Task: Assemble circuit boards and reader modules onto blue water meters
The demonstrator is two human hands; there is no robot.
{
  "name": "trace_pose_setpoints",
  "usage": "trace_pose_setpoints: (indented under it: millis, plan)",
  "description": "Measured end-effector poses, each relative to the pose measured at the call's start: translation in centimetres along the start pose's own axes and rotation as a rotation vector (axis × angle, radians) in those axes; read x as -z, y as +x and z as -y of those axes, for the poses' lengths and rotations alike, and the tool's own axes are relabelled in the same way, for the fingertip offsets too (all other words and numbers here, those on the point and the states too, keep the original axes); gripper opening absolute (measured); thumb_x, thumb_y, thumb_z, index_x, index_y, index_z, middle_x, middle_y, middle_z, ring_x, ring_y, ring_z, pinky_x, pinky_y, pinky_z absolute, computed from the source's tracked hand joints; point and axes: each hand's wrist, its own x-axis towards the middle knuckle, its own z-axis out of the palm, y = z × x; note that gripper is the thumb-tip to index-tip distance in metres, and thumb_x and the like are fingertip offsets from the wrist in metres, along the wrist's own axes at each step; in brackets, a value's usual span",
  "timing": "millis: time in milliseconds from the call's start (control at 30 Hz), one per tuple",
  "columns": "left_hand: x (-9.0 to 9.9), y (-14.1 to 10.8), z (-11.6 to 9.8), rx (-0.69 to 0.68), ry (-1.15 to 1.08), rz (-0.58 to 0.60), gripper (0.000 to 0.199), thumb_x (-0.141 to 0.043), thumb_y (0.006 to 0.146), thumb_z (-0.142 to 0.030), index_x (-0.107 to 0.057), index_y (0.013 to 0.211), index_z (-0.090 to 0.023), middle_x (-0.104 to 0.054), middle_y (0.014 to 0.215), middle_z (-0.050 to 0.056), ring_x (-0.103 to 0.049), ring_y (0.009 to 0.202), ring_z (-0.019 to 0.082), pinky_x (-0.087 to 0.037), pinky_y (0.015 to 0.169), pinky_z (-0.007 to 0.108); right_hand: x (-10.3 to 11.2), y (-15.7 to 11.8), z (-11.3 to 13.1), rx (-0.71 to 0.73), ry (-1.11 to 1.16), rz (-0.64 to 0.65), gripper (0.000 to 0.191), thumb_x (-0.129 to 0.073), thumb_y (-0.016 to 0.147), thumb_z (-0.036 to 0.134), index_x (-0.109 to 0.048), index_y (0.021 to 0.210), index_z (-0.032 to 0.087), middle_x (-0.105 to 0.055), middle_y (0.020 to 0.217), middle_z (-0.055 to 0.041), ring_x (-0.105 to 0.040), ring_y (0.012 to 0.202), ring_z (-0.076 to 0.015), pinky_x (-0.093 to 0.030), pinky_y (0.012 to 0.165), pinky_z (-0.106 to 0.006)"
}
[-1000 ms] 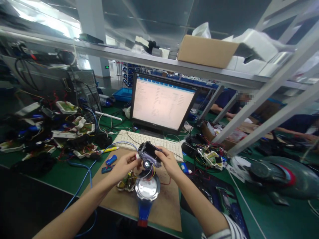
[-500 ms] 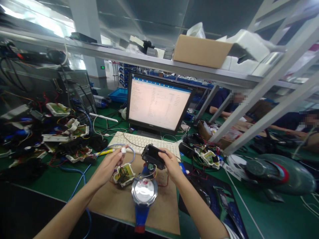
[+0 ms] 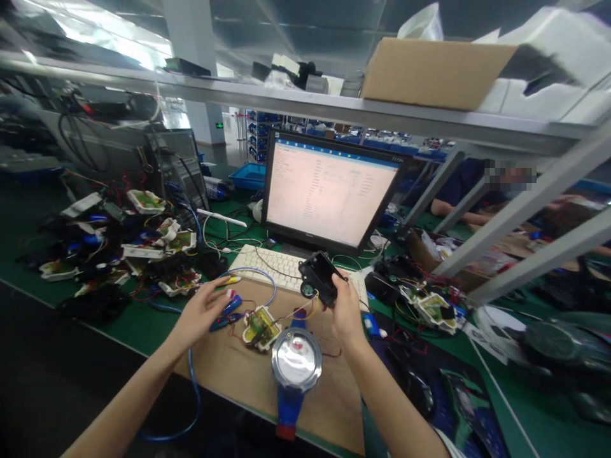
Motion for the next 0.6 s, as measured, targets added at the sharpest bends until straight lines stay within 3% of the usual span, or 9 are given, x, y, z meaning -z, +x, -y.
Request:
trace_pose_setpoints:
  millis: [67,133,233,367,467,600]
  plan:
    - [-0.6,-1.4,-0.4,-0.188,0.217,-0.102,0.024,-0.055,0.078,-0.033,-0.062,0.098,-0.022,-0.054,0.114,0.009,-0.051,0.108,0.024,-0.039,0.094,0.044,-1.2,-0.4,0.4,0.003,0.001,0.045,0.03,-0.062,0.064,0.042,-0.058,0.081,0.018,-0.056,0.066,0.0041,-0.05,0.055,-0.0108,-0.036,0.042,-0.019]
    - [-1.7,-2.8,-1.0,-0.293,0.339,-0.034,0.018,-0.055,0.08,-0.032,-0.064,0.093,-0.023,-0.059,0.107,0.007,-0.052,0.106,0.023,-0.039,0.094,0.042,-2.6,-0.8,0.7,0.032,0.003,0.091,0.027,-0.061,0.066,0.04,-0.059,0.082,0.018,-0.058,0.069,0.0034,-0.051,0.057,-0.0107,-0.038,0.044,-0.019]
    - [-4.0,-4.1,-1.2,-0.218,0.335,0.23,0.032,-0.062,0.075,-0.036,-0.06,0.103,-0.022,-0.061,0.107,0.008,-0.057,0.098,0.024,-0.045,0.085,0.039,-4.9,-1.2,1.2,0.062,0.018,0.176,0.028,-0.06,0.069,0.039,-0.06,0.088,0.018,-0.06,0.076,0.0019,-0.053,0.062,-0.0108,-0.04,0.045,-0.018]
    - [-6.0,-3.6,-0.3,-0.111,0.259,0.295,0.029,-0.055,0.08,-0.027,-0.057,0.108,-0.02,-0.063,0.104,0.009,-0.059,0.093,0.023,-0.046,0.081,0.037,-7.4,-1.3,1.8,0.034,0.06,0.314,0.033,-0.058,0.07,0.041,-0.058,0.093,0.017,-0.06,0.076,0.0001,-0.051,0.056,-0.0115,-0.039,0.039,-0.02]
    - [-5.2,-2.6,-0.1,-0.156,0.329,0.236,0.024,-0.044,0.085,-0.024,-0.059,0.103,-0.018,-0.063,0.098,0.01,-0.059,0.088,0.022,-0.046,0.078,0.036,-8.5,-0.9,2.8,0.084,0.121,0.295,0.032,-0.057,0.07,0.039,-0.056,0.092,0.016,-0.059,0.074,-0.0006,-0.051,0.055,-0.0112,-0.042,0.041,-0.021]
    - [-1.8,-1.7,-0.8,-0.331,0.521,0.021,0.024,-0.039,0.088,-0.026,-0.056,0.102,-0.016,-0.057,0.098,0.011,-0.056,0.092,0.023,-0.045,0.08,0.036,-9.1,0.1,4.4,0.202,0.195,0.193,0.026,-0.055,0.072,0.036,-0.055,0.087,0.015,-0.059,0.074,-0.0015,-0.054,0.061,-0.0121,-0.048,0.05,-0.024]
